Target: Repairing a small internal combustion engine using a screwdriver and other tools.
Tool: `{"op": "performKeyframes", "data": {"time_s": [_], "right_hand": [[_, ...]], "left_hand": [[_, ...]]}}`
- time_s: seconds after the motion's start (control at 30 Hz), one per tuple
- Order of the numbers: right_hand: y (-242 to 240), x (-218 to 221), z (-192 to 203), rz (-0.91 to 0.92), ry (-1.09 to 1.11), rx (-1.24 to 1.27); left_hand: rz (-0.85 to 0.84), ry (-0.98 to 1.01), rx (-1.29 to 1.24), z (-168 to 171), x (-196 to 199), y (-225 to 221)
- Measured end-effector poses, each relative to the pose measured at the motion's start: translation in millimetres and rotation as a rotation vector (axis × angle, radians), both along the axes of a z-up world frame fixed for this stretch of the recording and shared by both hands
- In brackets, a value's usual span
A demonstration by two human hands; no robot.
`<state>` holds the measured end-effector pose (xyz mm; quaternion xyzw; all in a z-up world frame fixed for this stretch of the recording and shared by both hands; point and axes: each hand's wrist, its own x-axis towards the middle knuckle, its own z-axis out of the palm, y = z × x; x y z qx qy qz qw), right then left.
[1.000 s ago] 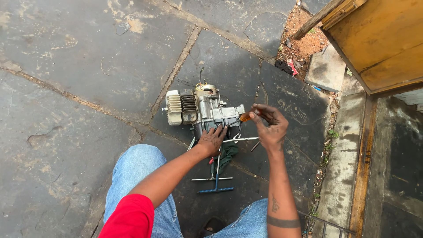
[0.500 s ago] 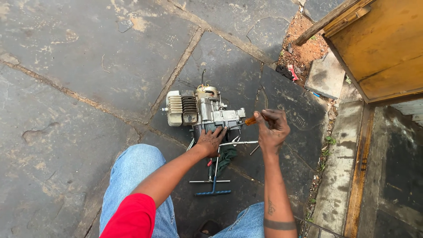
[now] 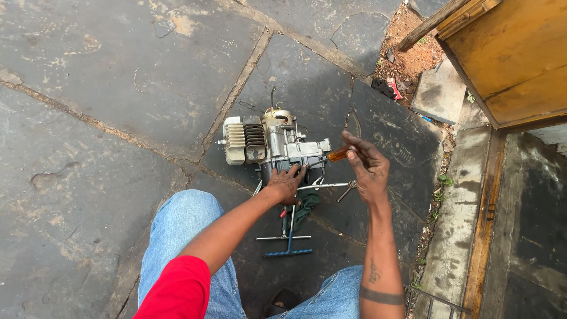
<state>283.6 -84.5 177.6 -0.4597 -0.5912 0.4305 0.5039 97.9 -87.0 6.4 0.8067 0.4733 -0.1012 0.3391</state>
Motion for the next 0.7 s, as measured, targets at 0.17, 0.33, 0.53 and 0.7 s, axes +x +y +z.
{"op": "performKeyframes", "data": {"time_s": [0.17,0.33,0.53,0.7], "right_hand": [[1.9,-2.2,-10.4,0.016,-0.096,0.091],[2.9,-6.4,-21.1,-0.243,-0.255,0.253],[2.7,4.7,-14.9,-0.32,-0.413,0.305],[-4.3,6.5,-4.9,-0.05,-0.141,0.099]], "left_hand": [[0.0,0.003,-0.003,6.4,-1.8,-0.8],[0.009,-0.006,-0.018,3.6,-0.8,0.8],[0.083,-0.111,-0.071,7.6,-3.4,7.3],[0.289,-0.499,0.079,33.5,-4.6,14.2]]}}
